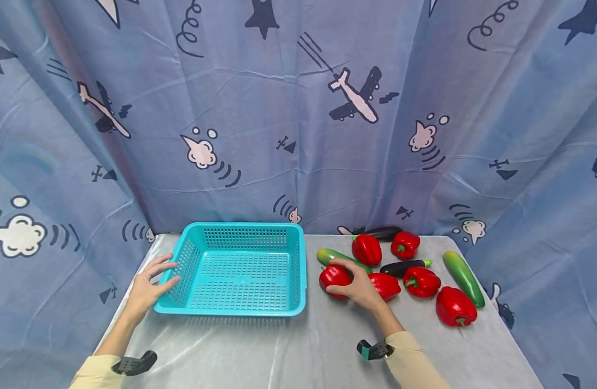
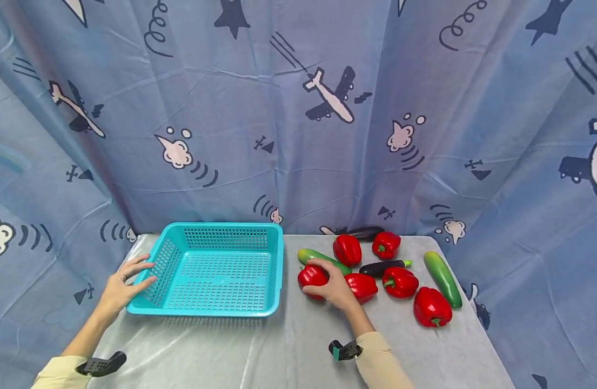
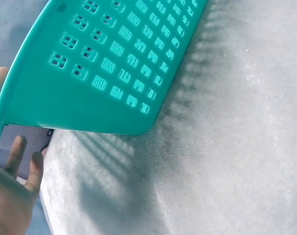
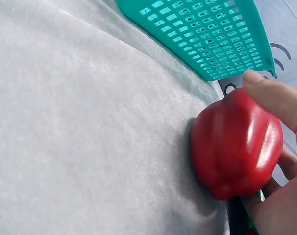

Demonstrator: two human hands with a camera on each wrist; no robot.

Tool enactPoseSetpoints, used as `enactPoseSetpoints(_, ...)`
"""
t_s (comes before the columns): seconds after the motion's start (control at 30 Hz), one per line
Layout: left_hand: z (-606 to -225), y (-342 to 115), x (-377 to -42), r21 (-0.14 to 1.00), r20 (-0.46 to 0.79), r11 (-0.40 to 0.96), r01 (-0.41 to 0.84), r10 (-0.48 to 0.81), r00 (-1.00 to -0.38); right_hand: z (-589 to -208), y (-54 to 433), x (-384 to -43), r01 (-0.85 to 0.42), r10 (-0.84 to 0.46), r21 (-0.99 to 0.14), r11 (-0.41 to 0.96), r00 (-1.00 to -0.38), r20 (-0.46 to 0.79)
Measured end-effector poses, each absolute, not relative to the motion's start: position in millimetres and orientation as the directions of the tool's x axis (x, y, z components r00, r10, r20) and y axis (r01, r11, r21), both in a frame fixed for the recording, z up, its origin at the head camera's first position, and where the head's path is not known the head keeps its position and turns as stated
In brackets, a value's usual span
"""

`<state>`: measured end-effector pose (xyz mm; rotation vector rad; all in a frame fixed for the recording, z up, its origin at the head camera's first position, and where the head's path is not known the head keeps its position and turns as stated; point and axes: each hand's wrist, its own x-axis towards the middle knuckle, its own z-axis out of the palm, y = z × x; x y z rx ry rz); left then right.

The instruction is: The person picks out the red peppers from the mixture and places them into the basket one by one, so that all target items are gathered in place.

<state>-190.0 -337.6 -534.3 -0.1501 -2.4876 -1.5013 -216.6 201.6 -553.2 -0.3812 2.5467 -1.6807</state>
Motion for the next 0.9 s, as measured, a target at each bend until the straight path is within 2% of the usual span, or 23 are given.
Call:
enactPoseSetpoints(0.57, -535.0, -335.5, -189.4, 0.843, 0.256, 0.498, 0.201, -0.042, -0.966, -555.7, 201.2, -215.1, -0.131, -0.184, -0.903, 0.410, -0.981, 0.059)
enactPoseSetpoints(0.9, -536.8, -334.8, -187.9, 0.847, 0.258, 0.494, 0.197, -0.057, -0.964, -542.5, 206.0, -212.1, -0.149, -0.192, -0.930, 0.335, -0.978, 0.088)
